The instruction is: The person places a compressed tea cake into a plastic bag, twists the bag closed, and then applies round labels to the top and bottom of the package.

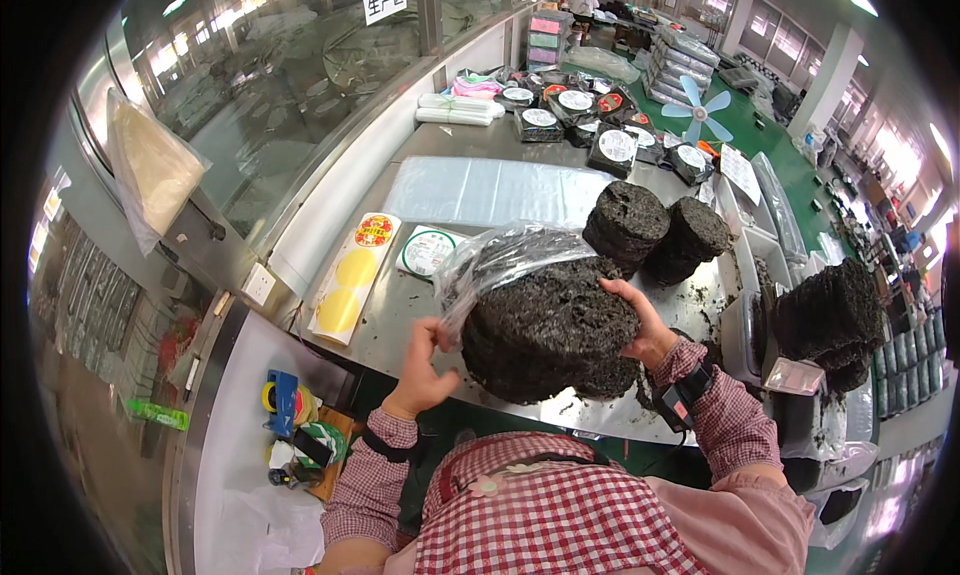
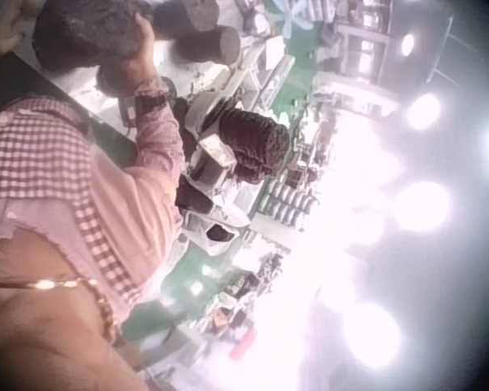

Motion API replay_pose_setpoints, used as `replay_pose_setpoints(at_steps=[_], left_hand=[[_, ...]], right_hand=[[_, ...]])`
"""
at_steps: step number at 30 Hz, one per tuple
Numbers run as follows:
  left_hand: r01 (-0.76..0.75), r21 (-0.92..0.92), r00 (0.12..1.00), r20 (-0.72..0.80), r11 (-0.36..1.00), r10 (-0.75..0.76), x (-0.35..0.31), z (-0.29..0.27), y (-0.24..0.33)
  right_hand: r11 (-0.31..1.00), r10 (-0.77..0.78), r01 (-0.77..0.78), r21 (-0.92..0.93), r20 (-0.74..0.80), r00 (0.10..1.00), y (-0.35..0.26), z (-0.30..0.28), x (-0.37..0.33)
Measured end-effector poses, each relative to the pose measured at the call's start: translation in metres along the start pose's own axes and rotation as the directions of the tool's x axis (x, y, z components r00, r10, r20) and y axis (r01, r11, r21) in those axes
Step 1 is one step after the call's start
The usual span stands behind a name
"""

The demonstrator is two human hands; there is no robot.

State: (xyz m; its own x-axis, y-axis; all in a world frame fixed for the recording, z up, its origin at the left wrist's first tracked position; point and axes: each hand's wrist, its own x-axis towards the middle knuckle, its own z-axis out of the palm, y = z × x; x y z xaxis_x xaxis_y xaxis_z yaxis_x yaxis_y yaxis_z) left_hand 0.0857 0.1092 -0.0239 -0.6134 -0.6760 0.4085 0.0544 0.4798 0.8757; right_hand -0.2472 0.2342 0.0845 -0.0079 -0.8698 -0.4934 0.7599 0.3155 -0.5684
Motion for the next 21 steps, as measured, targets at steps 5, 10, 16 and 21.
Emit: replay_pose_setpoints(at_steps=[5, 10, 16, 21], left_hand=[[-0.302, 0.527, 0.944, 0.051, 0.794, 0.325, 0.005, 0.011, 0.012], [0.041, 0.325, 0.957, -0.284, 0.945, 0.056, 0.026, 0.014, 0.024], [0.276, -0.137, 0.961, 0.031, 0.952, -0.274, 0.030, 0.011, 0.030], [0.371, -0.098, 0.918, -0.111, 0.924, -0.380, 0.055, 0.004, 0.090]], right_hand=[[0.999, 0.024, -0.023, 0.044, -0.005, 1.000, -0.001, 0.002, 0.003], [0.993, 0.054, -0.057, 0.107, 0.033, 0.998, -0.001, 0.004, 0.003], [0.997, 0.055, -0.053, -0.062, 0.033, 0.998, -0.004, -0.002, 0.001], [0.964, 0.019, -0.031, -0.264, -0.046, 0.999, -0.006, 0.013, -0.007]])
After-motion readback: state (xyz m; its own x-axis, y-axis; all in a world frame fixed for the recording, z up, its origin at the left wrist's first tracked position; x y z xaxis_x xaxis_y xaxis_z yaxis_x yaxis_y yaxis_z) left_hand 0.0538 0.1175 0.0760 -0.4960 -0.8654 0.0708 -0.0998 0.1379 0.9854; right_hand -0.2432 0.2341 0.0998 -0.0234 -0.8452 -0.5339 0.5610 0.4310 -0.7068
